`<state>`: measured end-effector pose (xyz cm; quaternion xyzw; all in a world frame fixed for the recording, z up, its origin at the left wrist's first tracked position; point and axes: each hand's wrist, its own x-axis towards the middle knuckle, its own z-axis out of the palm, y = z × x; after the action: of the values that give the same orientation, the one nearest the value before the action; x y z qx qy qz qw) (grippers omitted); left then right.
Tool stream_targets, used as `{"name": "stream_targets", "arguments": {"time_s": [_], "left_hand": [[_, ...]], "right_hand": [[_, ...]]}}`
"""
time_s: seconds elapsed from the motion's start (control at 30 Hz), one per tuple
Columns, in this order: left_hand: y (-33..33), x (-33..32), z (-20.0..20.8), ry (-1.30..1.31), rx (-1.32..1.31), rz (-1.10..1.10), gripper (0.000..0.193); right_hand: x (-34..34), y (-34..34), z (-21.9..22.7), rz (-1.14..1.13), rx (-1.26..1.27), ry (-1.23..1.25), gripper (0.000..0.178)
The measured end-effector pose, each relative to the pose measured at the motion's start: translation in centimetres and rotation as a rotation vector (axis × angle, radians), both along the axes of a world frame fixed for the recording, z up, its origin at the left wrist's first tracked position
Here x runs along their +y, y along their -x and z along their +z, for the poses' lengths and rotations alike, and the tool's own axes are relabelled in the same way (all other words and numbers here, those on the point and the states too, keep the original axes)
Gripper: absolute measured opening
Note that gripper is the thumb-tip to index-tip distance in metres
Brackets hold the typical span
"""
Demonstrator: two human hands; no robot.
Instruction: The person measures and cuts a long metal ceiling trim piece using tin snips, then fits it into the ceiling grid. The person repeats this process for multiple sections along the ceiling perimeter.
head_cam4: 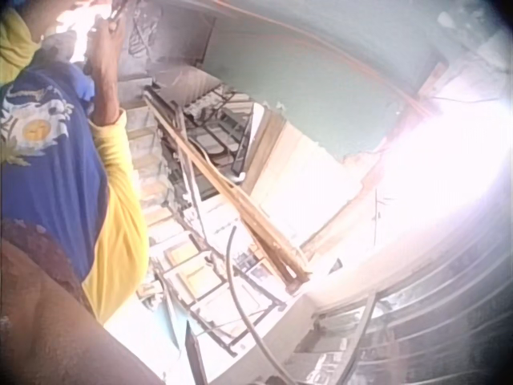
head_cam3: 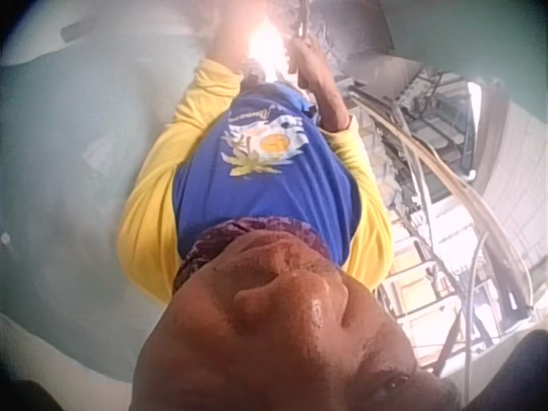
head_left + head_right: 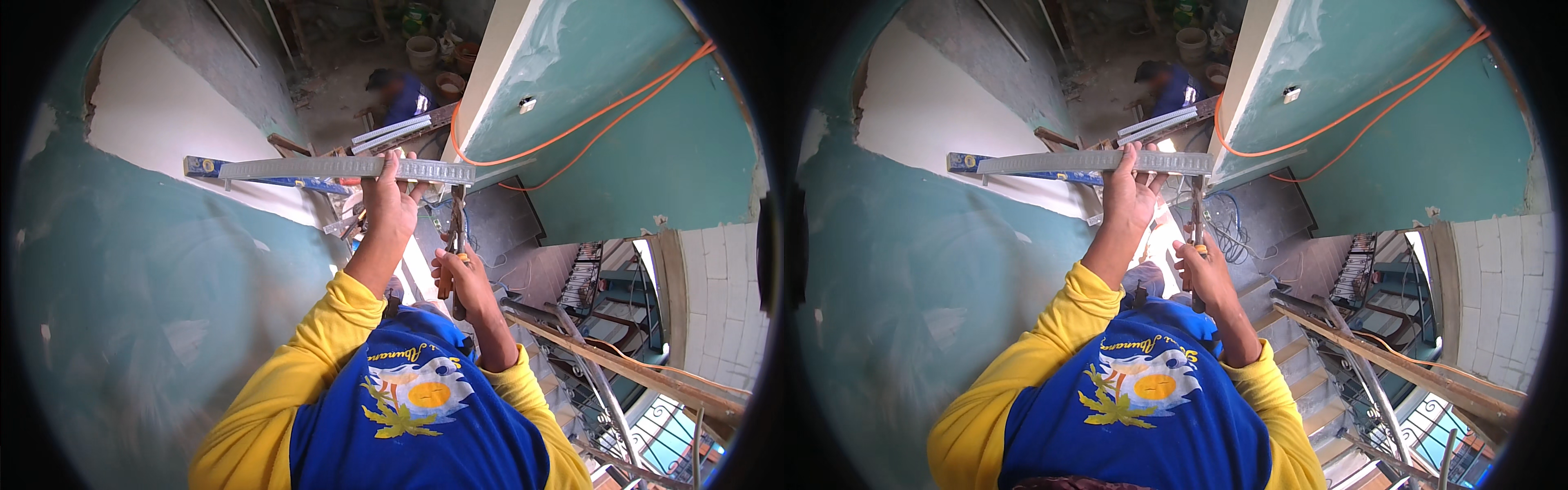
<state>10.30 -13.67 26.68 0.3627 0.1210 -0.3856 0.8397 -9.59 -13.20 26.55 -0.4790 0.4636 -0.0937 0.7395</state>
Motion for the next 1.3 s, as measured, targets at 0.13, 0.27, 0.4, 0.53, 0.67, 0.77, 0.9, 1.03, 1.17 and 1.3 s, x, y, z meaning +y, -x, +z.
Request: {"name": "stream_targets", "arguments": {"time_s": [0.13,0.27,0.4,0.53,0.67,0.77,0.9,1.03,1.17,1.3], "left_hand": [[0.5,-0.1,0.3,-0.002,-0.022,0.032,0.039],[0.8,-0.2,0.1,0.011,-0.020,0.065,0.045],[1.1,-0.3,0.0,0.005,-0.021,0.078,0.048],[1.4,-0.5,-0.1,-0.003,-0.027,0.090,0.047],[1.7,-0.5,0.1,-0.005,-0.026,0.094,0.045],[1.8,-0.7,0.4,-0.023,-0.019,0.104,0.046],[1.8,-0.8,0.0,-0.022,-0.011,0.104,0.049],[1.8,-0.9,-0.2,-0.028,-0.019,0.107,0.049],[2.0,-0.9,0.0,-0.044,-0.023,0.118,0.047],[1.9,-0.9,-0.1,-0.041,-0.020,0.122,0.046]], "right_hand": [[-0.1,0.2,-0.6,0.004,-0.003,0.005,0.058],[-0.1,0.2,-0.1,0.003,0.019,0.012,0.059],[-0.1,0.3,-0.3,-0.006,0.018,0.031,0.060],[-0.2,0.5,-0.8,-0.017,-0.004,0.005,0.061],[-0.4,0.6,-0.8,-0.020,-0.010,-0.004,0.062],[-0.7,0.8,-1.1,-0.007,-0.001,0.003,0.063],[-0.9,0.9,-1.1,-0.010,-0.001,-0.010,0.062],[-0.9,0.8,-1.3,-0.013,0.003,-0.011,0.062],[-1.0,0.8,-1.3,-0.005,0.007,0.003,0.064],[-1.0,0.8,-1.5,-0.006,0.007,-0.023,0.066]]}}
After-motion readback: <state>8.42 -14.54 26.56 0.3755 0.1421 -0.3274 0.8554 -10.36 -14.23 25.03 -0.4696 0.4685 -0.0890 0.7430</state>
